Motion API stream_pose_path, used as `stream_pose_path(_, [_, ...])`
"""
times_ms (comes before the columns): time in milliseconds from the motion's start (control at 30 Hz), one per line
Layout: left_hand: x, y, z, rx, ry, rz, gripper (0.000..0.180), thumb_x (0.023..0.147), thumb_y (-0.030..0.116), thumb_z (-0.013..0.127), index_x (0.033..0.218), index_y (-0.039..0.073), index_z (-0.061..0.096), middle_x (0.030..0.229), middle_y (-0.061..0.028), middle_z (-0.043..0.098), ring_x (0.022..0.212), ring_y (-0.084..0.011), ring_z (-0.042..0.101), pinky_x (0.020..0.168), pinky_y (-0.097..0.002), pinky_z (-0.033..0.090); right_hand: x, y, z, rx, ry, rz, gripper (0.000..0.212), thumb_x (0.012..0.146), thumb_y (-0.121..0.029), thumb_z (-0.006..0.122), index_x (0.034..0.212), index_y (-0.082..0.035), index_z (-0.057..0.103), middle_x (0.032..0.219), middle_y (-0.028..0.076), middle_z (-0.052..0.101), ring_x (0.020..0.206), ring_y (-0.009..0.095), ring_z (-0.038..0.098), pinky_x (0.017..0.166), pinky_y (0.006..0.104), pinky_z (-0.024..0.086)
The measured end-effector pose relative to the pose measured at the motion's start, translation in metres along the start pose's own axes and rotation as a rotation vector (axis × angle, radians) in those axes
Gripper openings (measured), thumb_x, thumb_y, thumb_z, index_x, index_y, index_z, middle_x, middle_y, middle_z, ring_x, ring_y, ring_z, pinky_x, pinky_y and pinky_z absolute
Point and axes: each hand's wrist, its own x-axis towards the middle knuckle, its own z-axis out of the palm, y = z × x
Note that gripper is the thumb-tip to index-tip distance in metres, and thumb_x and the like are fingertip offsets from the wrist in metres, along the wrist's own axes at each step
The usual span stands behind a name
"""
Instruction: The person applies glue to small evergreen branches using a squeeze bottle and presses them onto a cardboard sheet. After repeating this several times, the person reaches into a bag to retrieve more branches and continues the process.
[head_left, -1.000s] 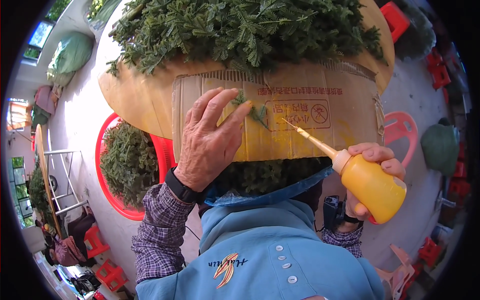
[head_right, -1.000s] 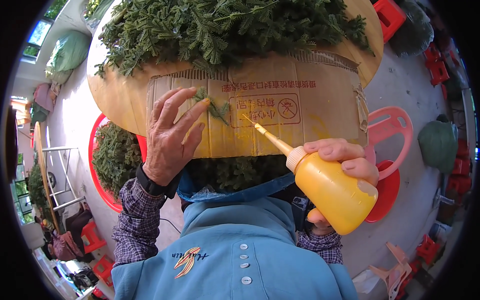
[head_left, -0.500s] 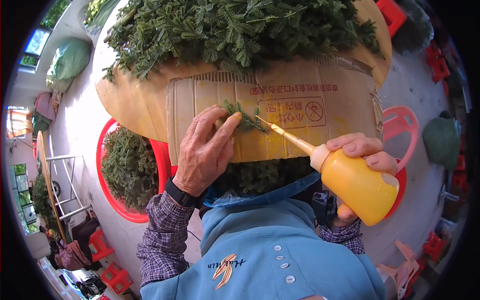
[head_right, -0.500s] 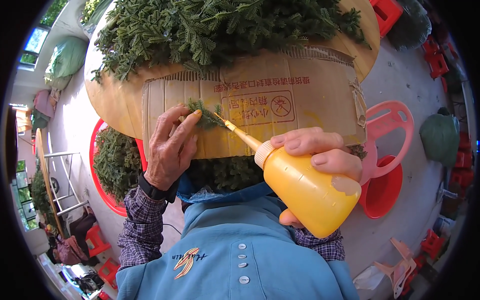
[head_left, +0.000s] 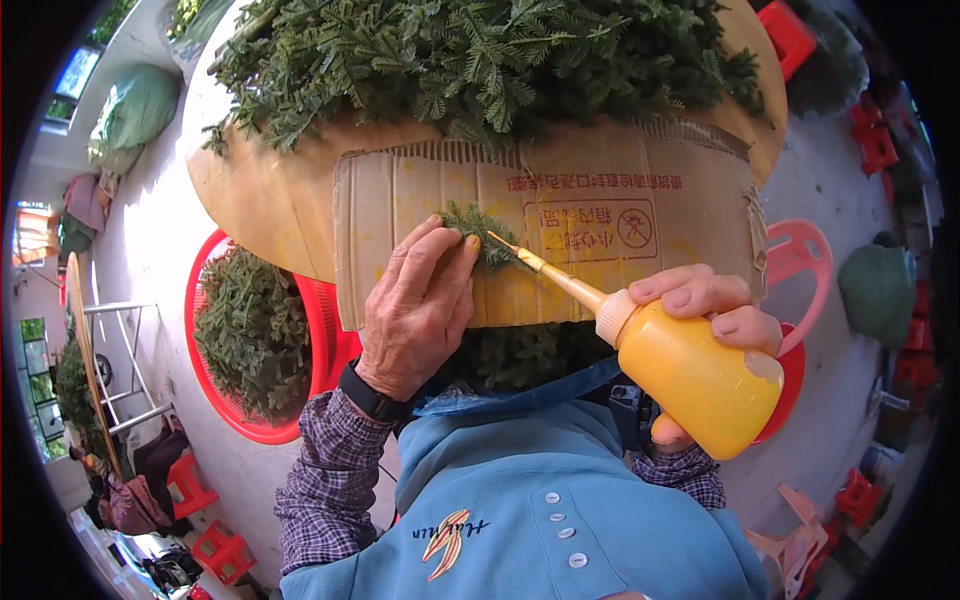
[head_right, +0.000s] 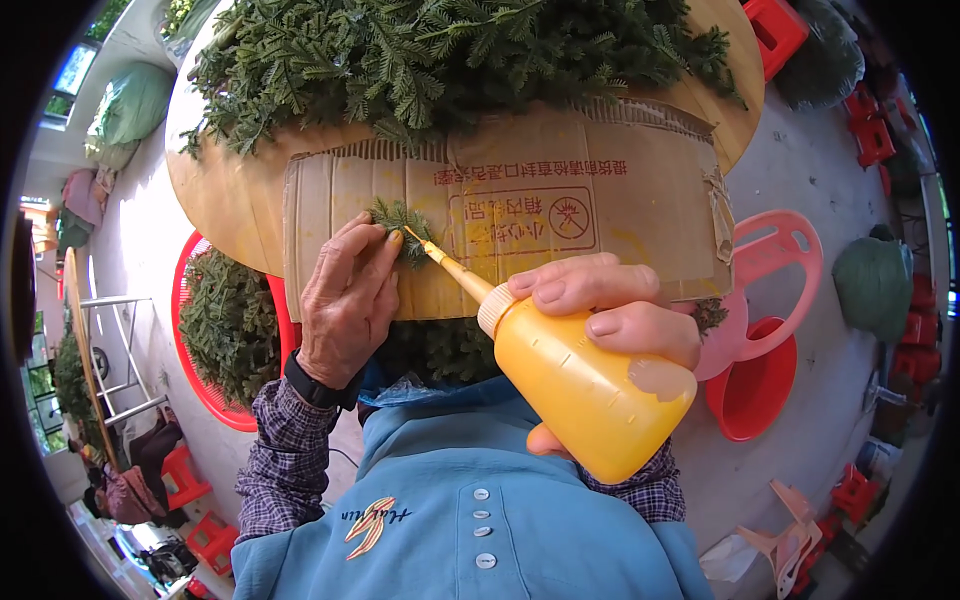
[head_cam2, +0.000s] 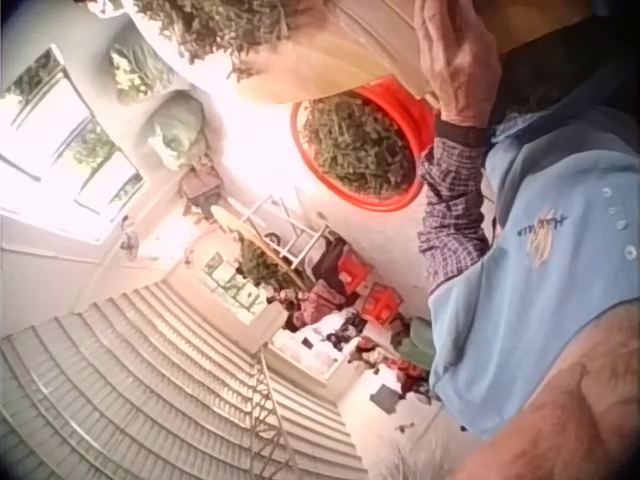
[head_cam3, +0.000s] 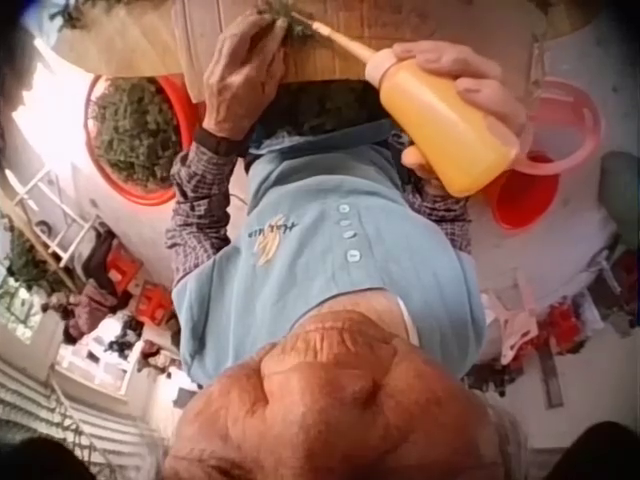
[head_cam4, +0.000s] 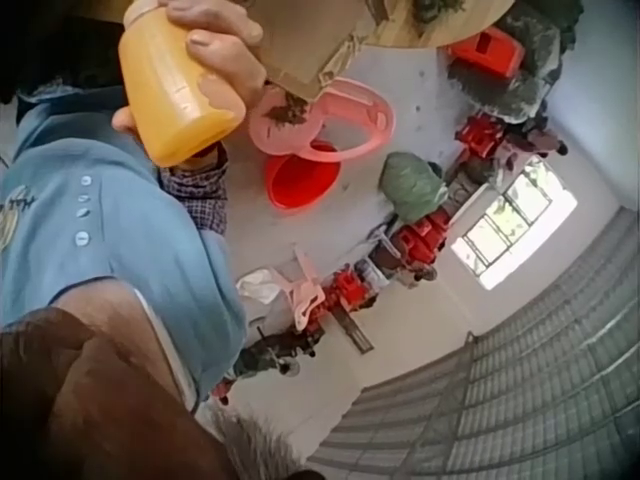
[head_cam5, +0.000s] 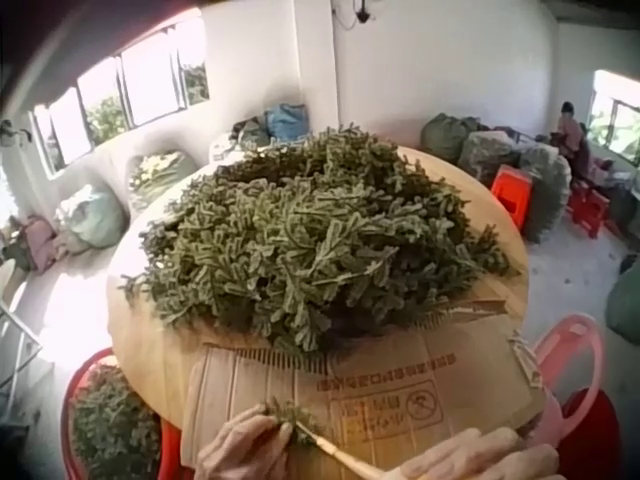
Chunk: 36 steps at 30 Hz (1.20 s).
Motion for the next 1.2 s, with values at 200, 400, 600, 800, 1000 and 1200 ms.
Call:
stream_pose_path(200, [-0.002,0.001,0.004,-0.007,0.029,-0.011,0.037,0.076,-0.001,0.066,0.113,0.003,0.069,0.12,-0.0139,0.058,0.118,-0.0341,0.059,0.099,-0.0408,0.052,0.002,0.007,0.015,0.003,-0.026,0.025,0.063,0.077,-0.033,0.085,0.118,-0.008,0.044,0.115,0.02,0.056,0.1,0.034,0.061,0.086,0.047,0.056])
stream_pose_path(400, [-0.003,0.0,0.005,-0.035,0.046,-0.024,0.039,0.075,-0.001,0.066,0.114,0.003,0.069,0.119,-0.0142,0.058,0.118,-0.0343,0.059,0.099,-0.0409,0.052,-0.003,0.021,0.021,-0.077,-0.073,0.023,0.067,0.077,-0.04,0.084,0.12,-0.009,0.042,0.114,0.019,0.054,0.097,0.038,0.062,0.083,0.0453,0.055])
stream_pose_path(600, [-0.003,0.0,0.005,-0.047,0.048,-0.024,0.039,0.074,-0.001,0.066,0.113,0.003,0.069,0.119,-0.0142,0.059,0.117,-0.0343,0.06,0.099,-0.0412,0.052,-0.002,0.019,0.022,-0.105,-0.081,0.02,0.066,0.078,-0.04,0.083,0.12,-0.01,0.042,0.114,0.019,0.055,0.097,0.037,0.062,0.083,0.0456,0.055])
stream_pose_path(800, [-0.003,-0.001,0.005,-0.043,0.052,-0.019,0.038,0.074,-0.001,0.066,0.112,0.003,0.07,0.117,-0.0142,0.059,0.117,-0.034,0.06,0.099,-0.0412,0.051,-0.005,0.01,0.02,-0.092,-0.063,0.037,0.061,0.078,-0.032,0.084,0.116,-0.008,0.044,0.115,0.018,0.056,0.1,0.033,0.062,0.087,0.0472,0.057])
stream_pose_path(1000, [-0.002,-0.002,0.007,-0.045,0.052,-0.009,0.038,0.074,-0.001,0.066,0.111,0.003,0.07,0.115,-0.0143,0.06,0.117,-0.0338,0.06,0.098,-0.041,0.052,-0.01,0.002,0.014,-0.084,-0.032,0.083,0.062,0.078,-0.034,0.084,0.117,-0.009,0.043,0.116,0.018,0.055,0.099,0.031,0.061,0.087,0.0469,0.057])
stream_pose_path(1200, [0.001,0.002,0.004,-0.038,0.04,-0.022,0.034,0.075,-0.001,0.066,0.109,0.002,0.07,0.113,-0.0144,0.06,0.115,-0.0343,0.06,0.097,-0.0417,0.052,-0.01,-0.004,0.007,-0.097,-0.027,0.099,0.062,0.078,-0.035,0.084,0.117,-0.01,0.042,0.116,0.018,0.055,0.099,0.031,0.061,0.087,0.0462,0.057])
